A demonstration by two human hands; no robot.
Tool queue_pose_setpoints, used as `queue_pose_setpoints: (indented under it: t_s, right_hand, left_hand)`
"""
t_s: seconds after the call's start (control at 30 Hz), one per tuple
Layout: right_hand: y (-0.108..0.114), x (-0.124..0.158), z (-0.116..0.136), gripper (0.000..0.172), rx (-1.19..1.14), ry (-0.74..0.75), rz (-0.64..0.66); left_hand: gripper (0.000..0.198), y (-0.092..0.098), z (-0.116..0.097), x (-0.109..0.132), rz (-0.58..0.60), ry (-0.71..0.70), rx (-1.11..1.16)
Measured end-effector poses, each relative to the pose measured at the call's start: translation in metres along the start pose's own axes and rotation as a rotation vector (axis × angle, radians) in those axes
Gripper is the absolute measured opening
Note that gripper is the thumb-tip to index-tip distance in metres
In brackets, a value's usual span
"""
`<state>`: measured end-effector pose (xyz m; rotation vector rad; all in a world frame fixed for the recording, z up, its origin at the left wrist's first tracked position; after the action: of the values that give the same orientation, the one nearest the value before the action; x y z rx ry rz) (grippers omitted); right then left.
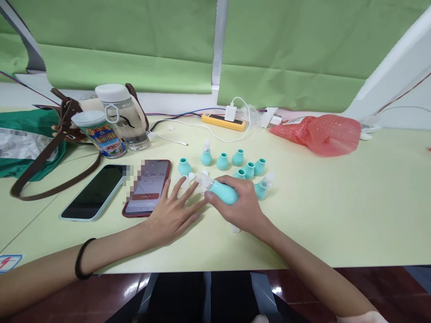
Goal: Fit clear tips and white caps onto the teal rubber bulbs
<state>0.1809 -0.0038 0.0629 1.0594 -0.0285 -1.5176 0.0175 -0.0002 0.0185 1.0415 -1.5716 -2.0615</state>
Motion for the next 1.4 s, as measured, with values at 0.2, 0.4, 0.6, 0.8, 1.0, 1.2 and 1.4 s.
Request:
queue_pose_setpoints:
  t_s: [0.2, 0.4, 0.6, 0.8, 1.0, 1.2, 1.4]
  right_hand:
    - [-0.004, 0.002, 0.000, 0.012, -0.024, -0.009, 0.022]
    - [-0.008, 0.004, 0.000, 0.011, -0.097, -0.027, 0.095]
    - [-0.008, 0.003, 0.000, 0.018, -0.222, -0.155, 0.176]
    - [-0.015, 0.007, -0.004, 0.022, -0.891, -0.533, 0.667]
    - [-0.017, 0.004, -0.002, 0.022, -0.774, -0.430, 0.673]
    - [-0.011, 0.002, 0.001, 0.026, -0.451, -0.325, 0.496]
    - [-0.004, -0.003, -0.001, 0.015, -0.177, -0.054, 0.379]
  left_hand:
    - [0.038, -0.009, -0.003, -0.003, 0.025, -0.099, -0.022]
    - [0.037, -0.009, -0.002, -0.008, 0.043, -0.163, -0.107]
    - [0.039, -0.006, -0.002, -0.009, 0.053, -0.130, -0.087]
    - [0.038, -0.009, -0.004, -0.008, 0.074, -0.175, -0.059]
    - [0.027, -0.010, -0.002, -0.009, 0.056, -0.121, -0.050]
    - [0.016, -0.009, 0.005, -0.012, -0.056, -0.011, 0.046]
    - [0.006, 0.009, 0.013, -0.005, -0.344, 0.046, 0.673]
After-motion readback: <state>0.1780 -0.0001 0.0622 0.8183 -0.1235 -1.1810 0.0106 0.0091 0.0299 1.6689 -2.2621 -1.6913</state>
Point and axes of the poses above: each hand's wrist, its own x-axis away from the middle knuckle, its own y-axis out of the back of the hand, z = x × y, the point moved 2 cm from there along -x, towards the middle knuckle, and after that the axes turned 6 degrees about -x, right-handed, at the moved point
